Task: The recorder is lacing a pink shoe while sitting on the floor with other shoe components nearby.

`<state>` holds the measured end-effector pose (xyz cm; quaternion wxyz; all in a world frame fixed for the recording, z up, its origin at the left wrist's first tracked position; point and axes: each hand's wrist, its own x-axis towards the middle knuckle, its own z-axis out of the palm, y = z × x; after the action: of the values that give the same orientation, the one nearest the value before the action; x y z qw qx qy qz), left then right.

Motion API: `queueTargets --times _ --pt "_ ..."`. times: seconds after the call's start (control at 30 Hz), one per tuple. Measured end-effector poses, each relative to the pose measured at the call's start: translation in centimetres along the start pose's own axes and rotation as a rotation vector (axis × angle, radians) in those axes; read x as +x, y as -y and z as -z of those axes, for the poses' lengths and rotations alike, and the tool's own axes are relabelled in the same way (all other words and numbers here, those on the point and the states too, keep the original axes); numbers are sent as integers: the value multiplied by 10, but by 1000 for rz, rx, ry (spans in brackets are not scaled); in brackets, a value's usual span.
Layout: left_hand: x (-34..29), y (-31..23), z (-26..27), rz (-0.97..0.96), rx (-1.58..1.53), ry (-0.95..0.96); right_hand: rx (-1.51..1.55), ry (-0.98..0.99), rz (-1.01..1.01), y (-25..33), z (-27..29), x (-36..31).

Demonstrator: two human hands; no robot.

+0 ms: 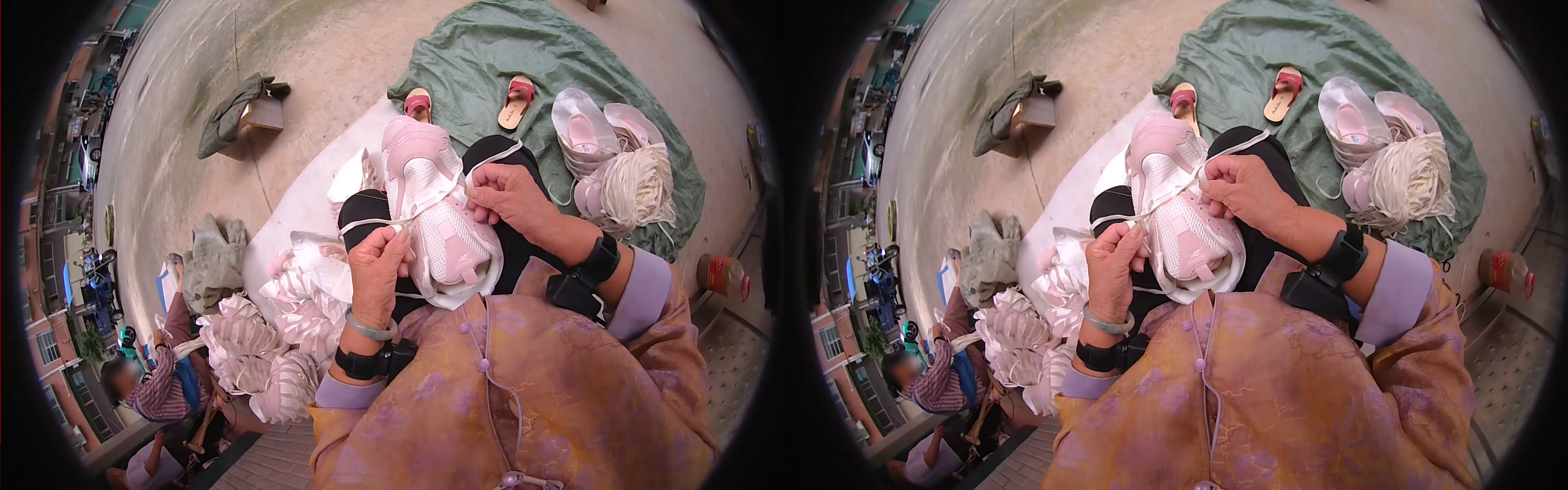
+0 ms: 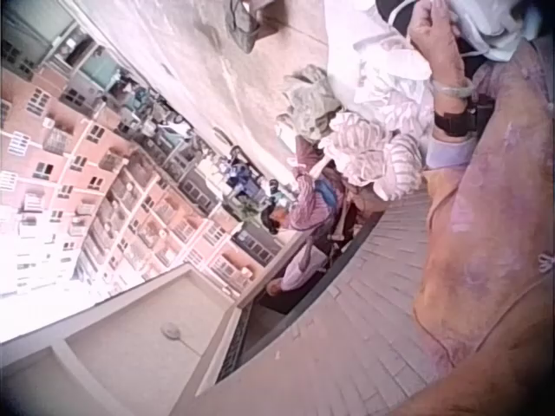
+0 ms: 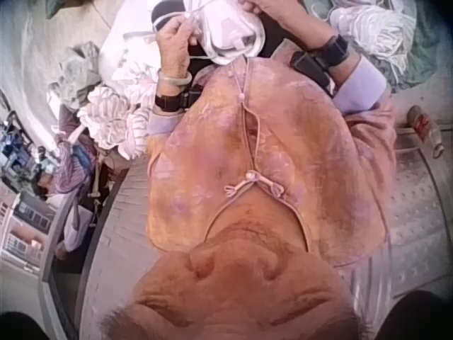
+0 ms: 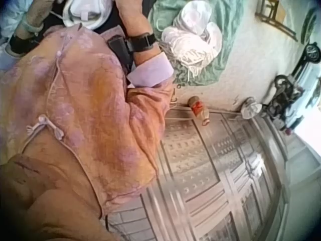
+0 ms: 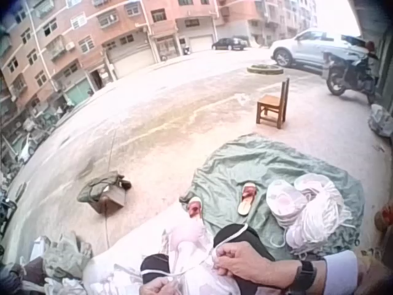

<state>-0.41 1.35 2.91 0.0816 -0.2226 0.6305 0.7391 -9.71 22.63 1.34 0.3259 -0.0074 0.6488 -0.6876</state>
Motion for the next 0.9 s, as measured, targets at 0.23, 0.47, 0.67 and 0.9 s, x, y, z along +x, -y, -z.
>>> queueTargets --times 0.23,0.47,0.67,0.9 --pt "10 4 -14 -19 -226 -90 -50 -58 157 -7 -9 15" --pt "9 15 -9 -153 -2 -120 -108 -64 258 -11 -12 21" --pt "17 19 -5 -295 87 -66 -468 -156 545 -14 -12 23" --pt "24 17 -8 -259 74 -73 -774 -177 819 -21 -16 27"
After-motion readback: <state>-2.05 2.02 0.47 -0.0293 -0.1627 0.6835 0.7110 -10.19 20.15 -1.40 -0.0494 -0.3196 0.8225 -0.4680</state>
